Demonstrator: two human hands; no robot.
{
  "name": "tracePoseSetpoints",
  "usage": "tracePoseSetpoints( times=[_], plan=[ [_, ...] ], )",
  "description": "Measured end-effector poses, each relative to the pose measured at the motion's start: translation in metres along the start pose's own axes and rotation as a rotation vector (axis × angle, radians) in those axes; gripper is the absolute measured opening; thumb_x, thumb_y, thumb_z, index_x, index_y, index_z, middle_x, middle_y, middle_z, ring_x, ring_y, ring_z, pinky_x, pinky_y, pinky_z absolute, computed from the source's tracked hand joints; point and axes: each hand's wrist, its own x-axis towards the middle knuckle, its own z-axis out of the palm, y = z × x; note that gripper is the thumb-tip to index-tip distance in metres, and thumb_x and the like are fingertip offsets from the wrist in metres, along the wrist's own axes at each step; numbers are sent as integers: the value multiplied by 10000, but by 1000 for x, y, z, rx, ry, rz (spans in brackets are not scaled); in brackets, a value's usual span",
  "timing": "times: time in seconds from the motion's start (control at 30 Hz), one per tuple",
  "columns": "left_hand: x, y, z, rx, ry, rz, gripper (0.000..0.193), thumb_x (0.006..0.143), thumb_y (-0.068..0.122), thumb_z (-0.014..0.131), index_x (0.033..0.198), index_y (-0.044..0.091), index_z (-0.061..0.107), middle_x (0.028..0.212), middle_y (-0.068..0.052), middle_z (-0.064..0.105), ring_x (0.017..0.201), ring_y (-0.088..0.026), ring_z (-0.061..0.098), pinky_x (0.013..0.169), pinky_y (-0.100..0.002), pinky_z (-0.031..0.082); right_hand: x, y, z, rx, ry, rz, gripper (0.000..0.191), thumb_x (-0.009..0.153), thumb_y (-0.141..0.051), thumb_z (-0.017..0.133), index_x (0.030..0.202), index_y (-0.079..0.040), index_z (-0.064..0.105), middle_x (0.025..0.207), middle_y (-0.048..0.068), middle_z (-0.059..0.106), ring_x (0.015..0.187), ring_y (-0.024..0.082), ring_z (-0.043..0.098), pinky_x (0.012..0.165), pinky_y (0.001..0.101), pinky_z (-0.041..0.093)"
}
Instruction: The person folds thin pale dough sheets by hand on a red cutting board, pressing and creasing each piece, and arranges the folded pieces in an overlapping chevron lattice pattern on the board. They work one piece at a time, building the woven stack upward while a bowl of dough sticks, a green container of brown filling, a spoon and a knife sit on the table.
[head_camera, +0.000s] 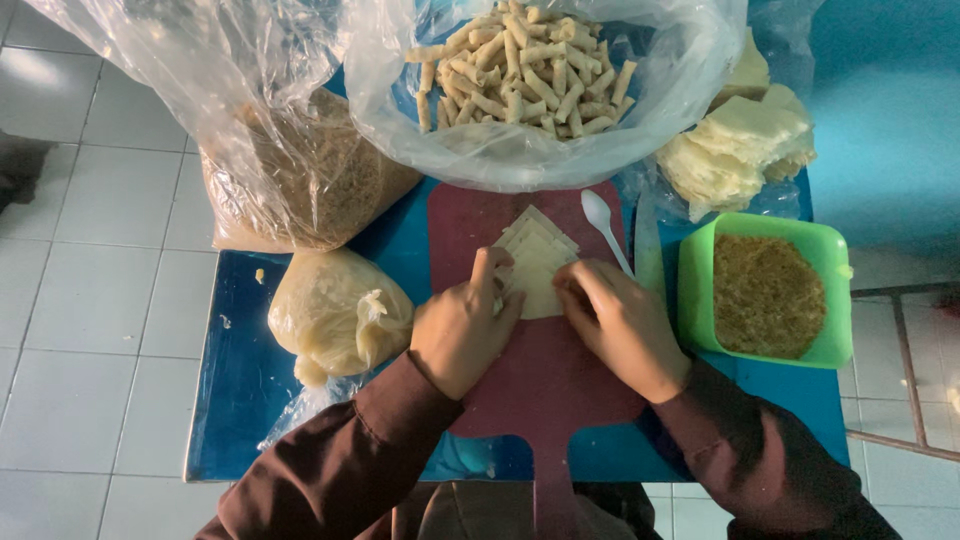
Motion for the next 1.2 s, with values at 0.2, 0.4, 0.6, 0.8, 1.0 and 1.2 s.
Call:
tracePoseSetpoints(
  times=[0.2,0.4,0.6,0.8,1.0,1.2],
  plan=[
    [-1,2,-1,5,28,8,304,961,301,651,1168,161,479,727,-45,732,610,-311,718,485,-441,544,-1,0,-1,-26,18,-35,131,918,-47,705,1019,-38,622,942,115,684,883,300,713,714,391,550],
    [-9,5,-2,34,59,60,259,957,287,646,1128,164,495,716,-81,727,589,-323,708,471,-444,534,0,1,-2,-54,32,-88,157,905,-45,710,1041,-37,632,965,124,681,885,320,697,725,403,546],
    [-9,3,0,61,28,53,241,968,295,638,1109,151,505,691,-94,720,571,-327,703,465,-448,533,1,-1,-4,-66,0,-85,170,907,-48,705,1058,-39,626,960,120,670,876,322,689,721,410,539],
    [-8,2,0,83,6,38,297,945,338,658,1098,129,513,677,-111,708,568,-335,702,460,-450,537,3,-2,-7,-102,-1,-74,203,873,-94,728,1041,-40,628,939,113,626,861,315,668,702,408,533],
    [-8,0,0,165,113,94,190,971,293,650,998,126,565,746,-77,715,577,-294,696,444,-420,519,6,1,-3,-135,74,-32,179,902,-95,741,1034,-40,633,970,112,609,901,314,658,726,402,525],
    [-9,0,6,213,157,110,202,956,270,658,1008,94,572,746,-83,708,574,-278,697,435,-403,515,7,4,-1,-99,70,-45,150,917,-80,731,1018,-37,629,968,117,605,890,324,651,731,408,512]
  ],
)
